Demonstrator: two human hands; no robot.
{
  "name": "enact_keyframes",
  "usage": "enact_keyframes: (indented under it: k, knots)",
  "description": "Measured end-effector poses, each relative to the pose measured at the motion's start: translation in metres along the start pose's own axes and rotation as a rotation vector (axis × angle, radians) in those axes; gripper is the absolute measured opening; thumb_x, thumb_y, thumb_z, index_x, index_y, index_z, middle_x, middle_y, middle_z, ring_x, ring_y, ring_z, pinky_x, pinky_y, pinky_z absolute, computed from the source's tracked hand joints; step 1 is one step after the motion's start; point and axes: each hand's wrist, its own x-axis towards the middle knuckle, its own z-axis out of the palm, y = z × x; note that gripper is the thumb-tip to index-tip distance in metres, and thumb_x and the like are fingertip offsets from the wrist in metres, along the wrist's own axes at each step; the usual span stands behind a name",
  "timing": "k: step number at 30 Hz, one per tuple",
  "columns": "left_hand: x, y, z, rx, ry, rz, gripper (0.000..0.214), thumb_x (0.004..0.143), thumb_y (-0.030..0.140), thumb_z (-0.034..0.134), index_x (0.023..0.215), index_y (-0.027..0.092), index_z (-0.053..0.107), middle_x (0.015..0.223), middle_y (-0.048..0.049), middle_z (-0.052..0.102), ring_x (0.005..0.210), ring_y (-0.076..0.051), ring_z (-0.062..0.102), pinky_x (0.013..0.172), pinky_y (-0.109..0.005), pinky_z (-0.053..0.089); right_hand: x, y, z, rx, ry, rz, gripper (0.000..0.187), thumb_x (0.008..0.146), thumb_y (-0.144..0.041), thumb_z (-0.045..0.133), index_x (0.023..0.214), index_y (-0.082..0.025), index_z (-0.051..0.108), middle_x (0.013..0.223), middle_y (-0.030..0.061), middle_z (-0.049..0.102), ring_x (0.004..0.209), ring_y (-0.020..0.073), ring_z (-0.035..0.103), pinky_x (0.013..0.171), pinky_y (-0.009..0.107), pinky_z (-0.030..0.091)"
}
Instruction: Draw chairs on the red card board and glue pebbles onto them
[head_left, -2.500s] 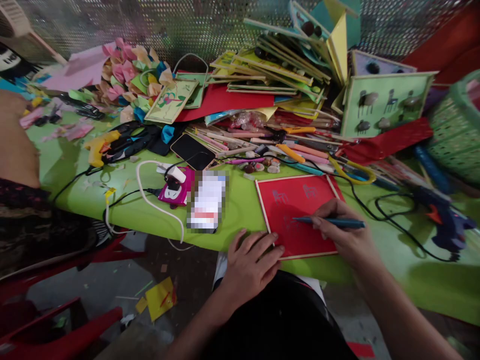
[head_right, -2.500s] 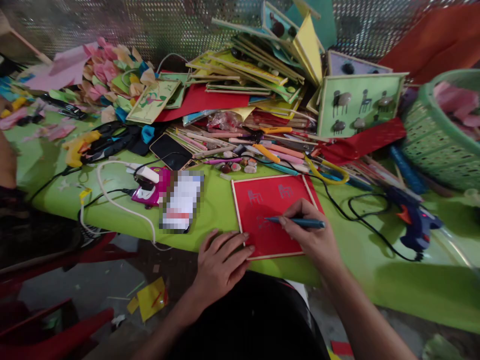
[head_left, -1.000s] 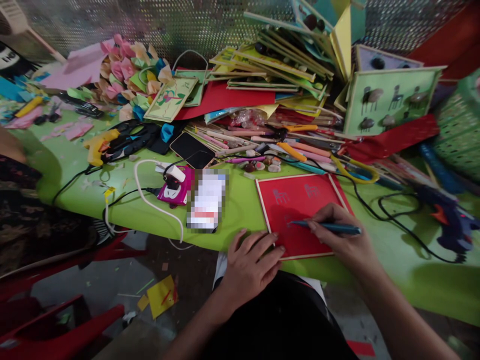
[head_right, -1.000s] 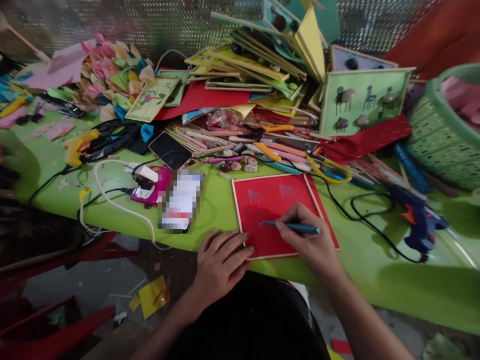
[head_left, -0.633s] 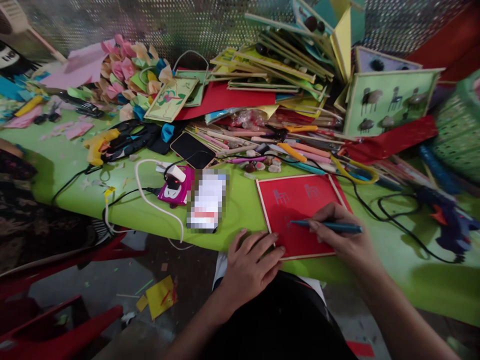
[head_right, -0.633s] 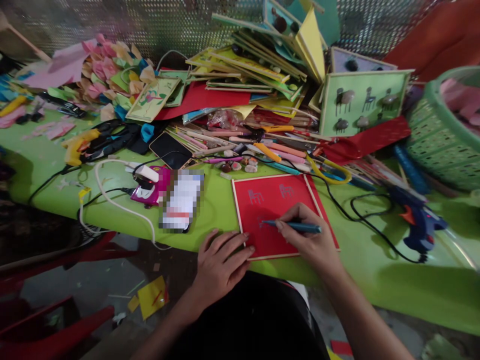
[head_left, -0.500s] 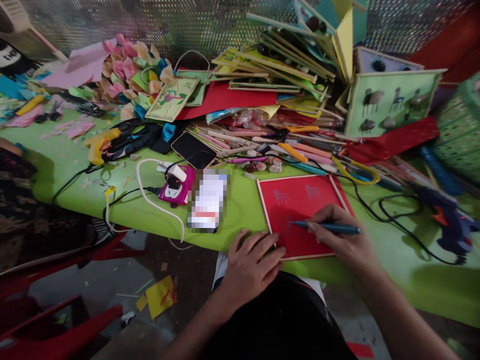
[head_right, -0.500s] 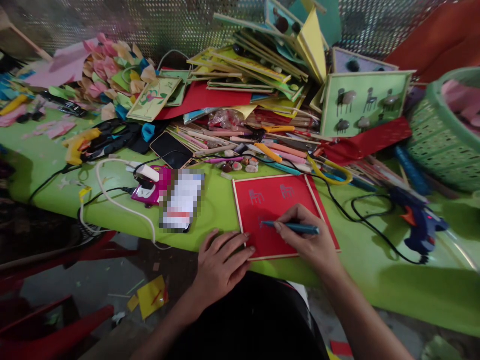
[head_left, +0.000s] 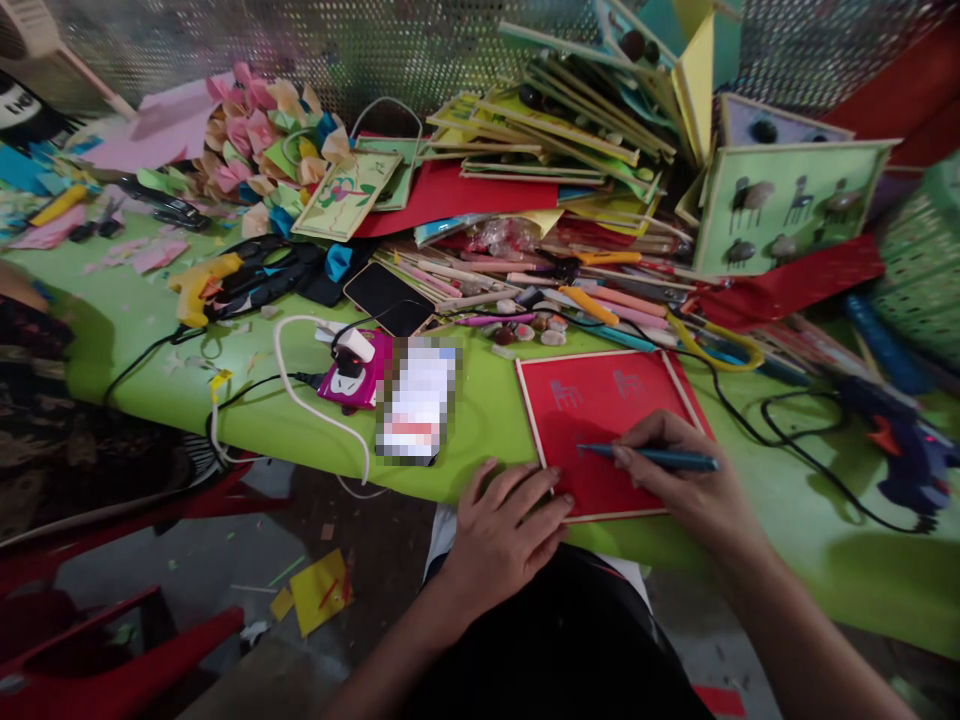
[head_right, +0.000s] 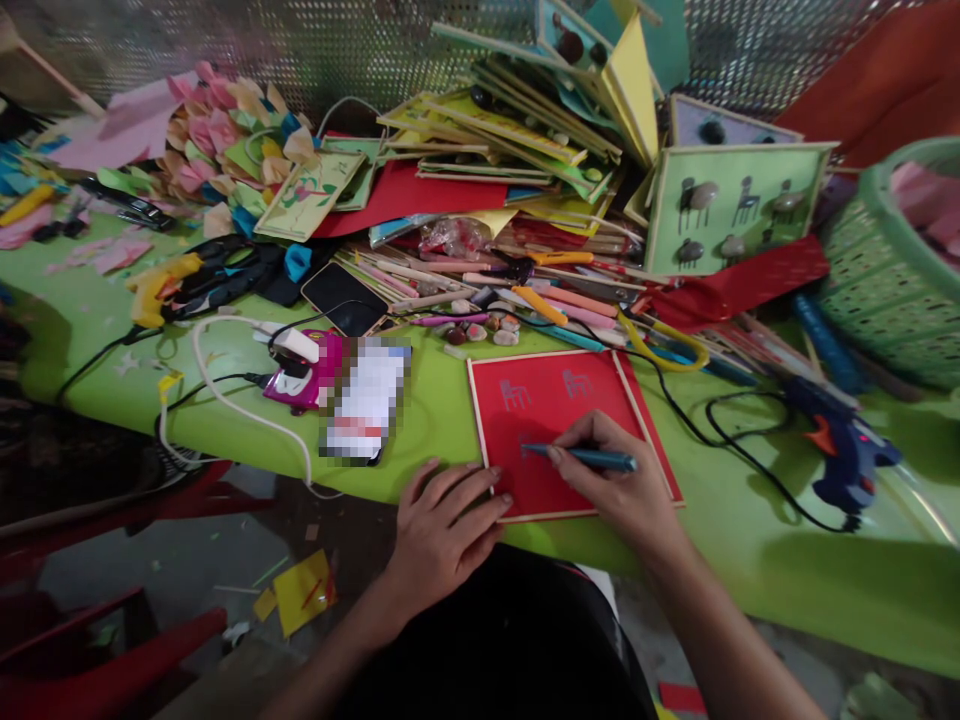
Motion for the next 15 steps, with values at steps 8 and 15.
enact_keyframes:
  k: [8, 15]
  knots:
    - [0.0007, 0.0003, -0.0019, 0.012, -0.005, 0.000, 0.023, 0.098, 0.028, 0.067, 0.120, 0.030, 0.072, 0.136, 0.0023, 0.072, 0.126, -0.018, 0.061, 0.124, -0.042, 0.029, 0.0002, -0.0025, 0.0007, -0.016, 0.080, 0.014, 0.025, 0.080, -0.041, 0.080, 0.077, -0.024, 0.062, 0.063, -0.0003, 0.063, 0.051, 0.0145, 0.052, 0.048, 0.028, 0.040]
    - [0.0009, 0.0004, -0.0015, 0.007, 0.002, 0.000, 0.024, 0.098, 0.029, 0.068, 0.121, 0.030, 0.072, 0.137, 0.0026, 0.072, 0.127, -0.018, 0.060, 0.124, -0.041, 0.029, 0.0003, -0.0024, 0.0001, 0.026, 0.064, 0.013, 0.023, 0.083, -0.039, 0.079, 0.080, -0.023, 0.062, 0.067, -0.0001, 0.065, 0.052, 0.0140, 0.054, 0.048, 0.027, 0.041]
